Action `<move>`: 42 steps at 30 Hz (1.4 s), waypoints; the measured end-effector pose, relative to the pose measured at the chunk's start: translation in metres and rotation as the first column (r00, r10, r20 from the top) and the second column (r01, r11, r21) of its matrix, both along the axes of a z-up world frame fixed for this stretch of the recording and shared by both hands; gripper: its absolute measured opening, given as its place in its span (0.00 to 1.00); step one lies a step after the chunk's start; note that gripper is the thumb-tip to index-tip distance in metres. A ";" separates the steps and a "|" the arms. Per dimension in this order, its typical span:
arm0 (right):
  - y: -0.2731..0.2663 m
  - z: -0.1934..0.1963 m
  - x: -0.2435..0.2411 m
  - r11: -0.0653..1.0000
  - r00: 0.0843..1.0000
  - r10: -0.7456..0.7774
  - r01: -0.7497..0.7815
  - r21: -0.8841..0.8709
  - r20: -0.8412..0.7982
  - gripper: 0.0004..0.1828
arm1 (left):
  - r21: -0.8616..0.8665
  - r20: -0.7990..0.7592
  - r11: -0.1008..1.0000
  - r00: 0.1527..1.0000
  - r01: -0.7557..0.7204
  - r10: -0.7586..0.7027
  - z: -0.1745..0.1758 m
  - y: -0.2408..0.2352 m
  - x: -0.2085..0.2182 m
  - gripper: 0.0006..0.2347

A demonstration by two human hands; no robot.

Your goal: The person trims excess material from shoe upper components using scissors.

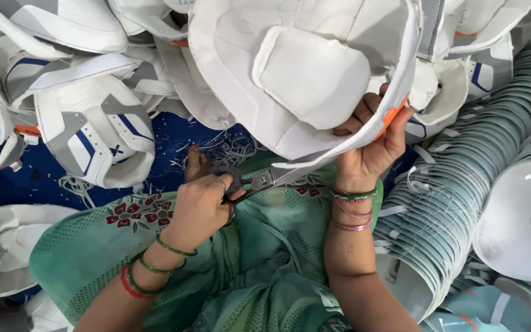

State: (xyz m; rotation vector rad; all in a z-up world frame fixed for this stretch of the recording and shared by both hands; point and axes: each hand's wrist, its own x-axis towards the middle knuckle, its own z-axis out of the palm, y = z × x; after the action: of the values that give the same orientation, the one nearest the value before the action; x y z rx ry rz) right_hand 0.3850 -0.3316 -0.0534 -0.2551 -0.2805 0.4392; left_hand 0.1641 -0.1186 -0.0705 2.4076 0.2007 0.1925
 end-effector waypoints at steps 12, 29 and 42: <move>0.007 -0.009 -0.006 1.000 0.999 -0.006 0.007 -0.020 0.044 0.20 | -0.061 0.019 0.997 0.999 0.037 -0.036 0.006 -0.009 0.002 0.10; 0.012 -0.028 -0.025 0.981 0.991 -0.054 0.075 -0.177 0.119 0.25 | -0.359 -0.024 0.933 0.999 0.034 -0.046 0.029 -0.017 0.000 0.15; 0.004 -0.055 -0.034 0.959 0.992 -0.079 0.104 -0.263 0.101 0.27 | -0.414 0.017 0.907 0.997 0.072 -0.071 0.046 -0.004 0.000 0.15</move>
State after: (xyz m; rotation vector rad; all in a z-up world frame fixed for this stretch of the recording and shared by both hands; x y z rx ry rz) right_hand 0.3511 -0.3275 -0.1081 -0.5522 -0.2961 0.3739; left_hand 0.1642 -0.1225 -0.0242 1.9858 0.1357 0.1050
